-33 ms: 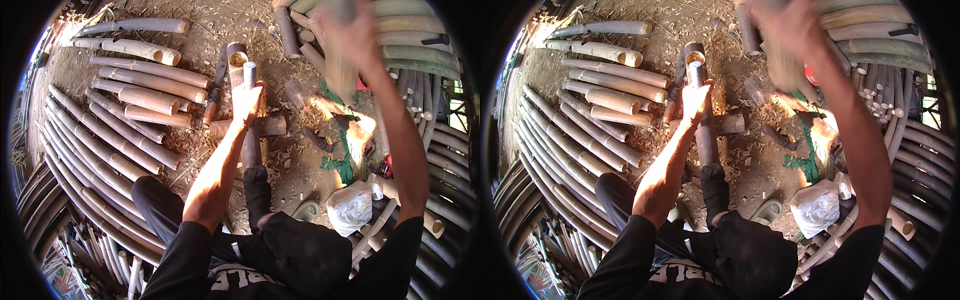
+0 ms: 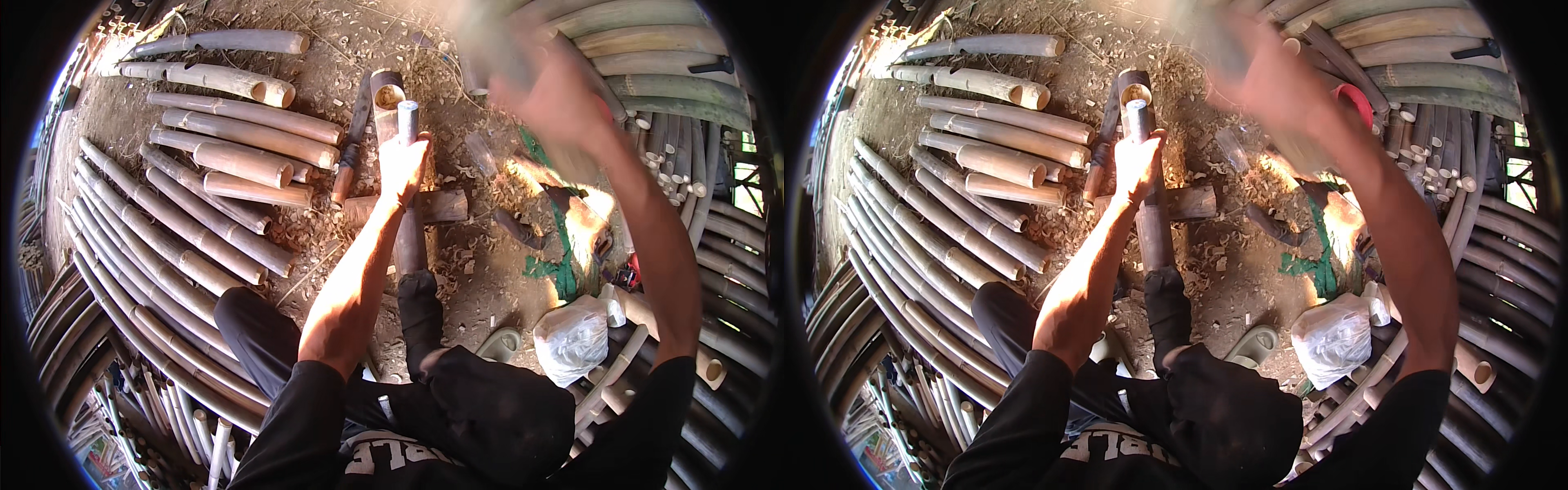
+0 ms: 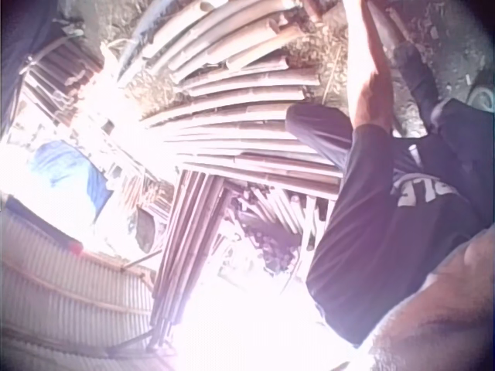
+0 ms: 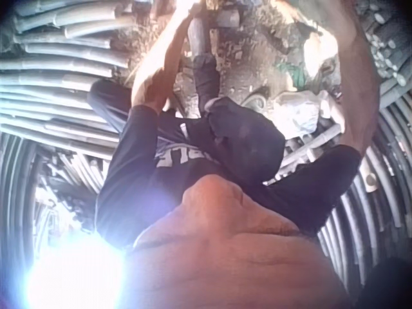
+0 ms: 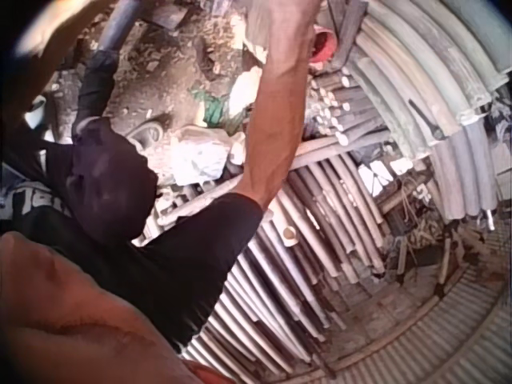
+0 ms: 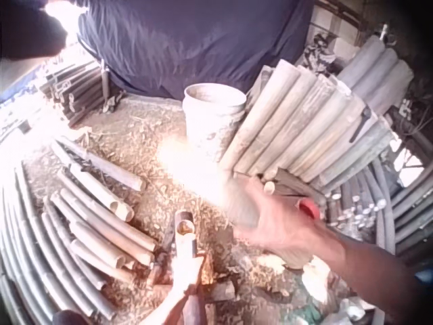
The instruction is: The person sits on the ground and uses a wooden mallet to drive a cylindrical wooden plug into a hole in a bamboo stalk. They then use a knife to trim the excess length of the plug flush with the bamboo surface.
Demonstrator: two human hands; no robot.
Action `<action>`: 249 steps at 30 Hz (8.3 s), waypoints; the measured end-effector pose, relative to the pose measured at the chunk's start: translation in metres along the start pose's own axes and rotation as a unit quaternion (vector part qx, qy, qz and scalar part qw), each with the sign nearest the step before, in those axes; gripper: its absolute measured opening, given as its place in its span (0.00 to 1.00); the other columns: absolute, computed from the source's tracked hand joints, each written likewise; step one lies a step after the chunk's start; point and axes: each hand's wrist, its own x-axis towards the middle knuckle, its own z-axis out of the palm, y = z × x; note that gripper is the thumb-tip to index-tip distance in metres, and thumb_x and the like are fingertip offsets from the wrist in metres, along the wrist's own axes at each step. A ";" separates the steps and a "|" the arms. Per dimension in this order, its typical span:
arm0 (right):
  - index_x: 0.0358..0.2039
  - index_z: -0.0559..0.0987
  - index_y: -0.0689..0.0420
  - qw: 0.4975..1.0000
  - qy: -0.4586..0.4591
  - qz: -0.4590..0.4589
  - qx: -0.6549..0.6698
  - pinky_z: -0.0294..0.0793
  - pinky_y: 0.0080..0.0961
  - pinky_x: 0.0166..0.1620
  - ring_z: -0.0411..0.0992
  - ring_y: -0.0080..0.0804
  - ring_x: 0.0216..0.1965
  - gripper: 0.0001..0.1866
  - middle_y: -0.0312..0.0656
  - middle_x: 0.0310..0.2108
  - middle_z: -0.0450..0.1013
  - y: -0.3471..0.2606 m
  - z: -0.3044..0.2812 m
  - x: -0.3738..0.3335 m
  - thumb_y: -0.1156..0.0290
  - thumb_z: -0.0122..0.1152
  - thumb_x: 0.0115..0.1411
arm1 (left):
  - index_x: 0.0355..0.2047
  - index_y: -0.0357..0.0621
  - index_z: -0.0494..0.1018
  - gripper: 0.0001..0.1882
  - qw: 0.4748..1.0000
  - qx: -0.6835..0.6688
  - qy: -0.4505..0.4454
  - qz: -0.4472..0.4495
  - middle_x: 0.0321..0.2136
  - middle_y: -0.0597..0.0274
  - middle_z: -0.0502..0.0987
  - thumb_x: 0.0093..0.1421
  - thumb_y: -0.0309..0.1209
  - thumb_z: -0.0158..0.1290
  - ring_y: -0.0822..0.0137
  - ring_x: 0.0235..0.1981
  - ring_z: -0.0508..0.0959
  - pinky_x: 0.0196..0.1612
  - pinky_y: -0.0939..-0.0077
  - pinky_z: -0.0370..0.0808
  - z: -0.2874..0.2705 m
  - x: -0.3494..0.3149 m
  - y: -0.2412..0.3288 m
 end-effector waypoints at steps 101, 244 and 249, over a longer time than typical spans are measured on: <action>0.64 0.54 0.57 0.745 -0.214 0.581 0.249 0.68 0.39 0.57 0.68 0.51 0.56 0.54 0.58 0.55 0.67 -0.104 0.183 -0.455 0.57 0.75 0.42 | 0.31 0.48 0.71 0.28 0.843 0.090 -0.464 0.256 0.30 0.61 0.68 0.43 0.60 0.51 0.55 0.34 0.68 0.45 0.60 0.63 -0.051 -0.153 -0.075; 0.53 0.69 0.59 0.898 -0.029 0.383 0.217 0.74 0.35 0.48 0.75 0.39 0.45 0.41 0.49 0.40 0.75 -0.163 0.078 -0.362 0.64 0.79 0.39 | 0.33 0.47 0.73 0.18 0.870 0.124 -0.325 0.350 0.29 0.61 0.74 0.40 0.38 0.58 0.58 0.36 0.75 0.44 0.65 0.71 -0.057 -0.121 -0.092; 0.53 0.67 0.61 0.829 0.063 0.388 0.397 0.76 0.33 0.45 0.75 0.37 0.41 0.42 0.46 0.41 0.75 -0.167 0.041 -0.414 0.65 0.79 0.38 | 0.35 0.46 0.70 0.26 0.845 0.164 -0.285 0.422 0.29 0.58 0.73 0.36 0.46 0.56 0.53 0.33 0.74 0.38 0.63 0.69 -0.046 -0.119 -0.065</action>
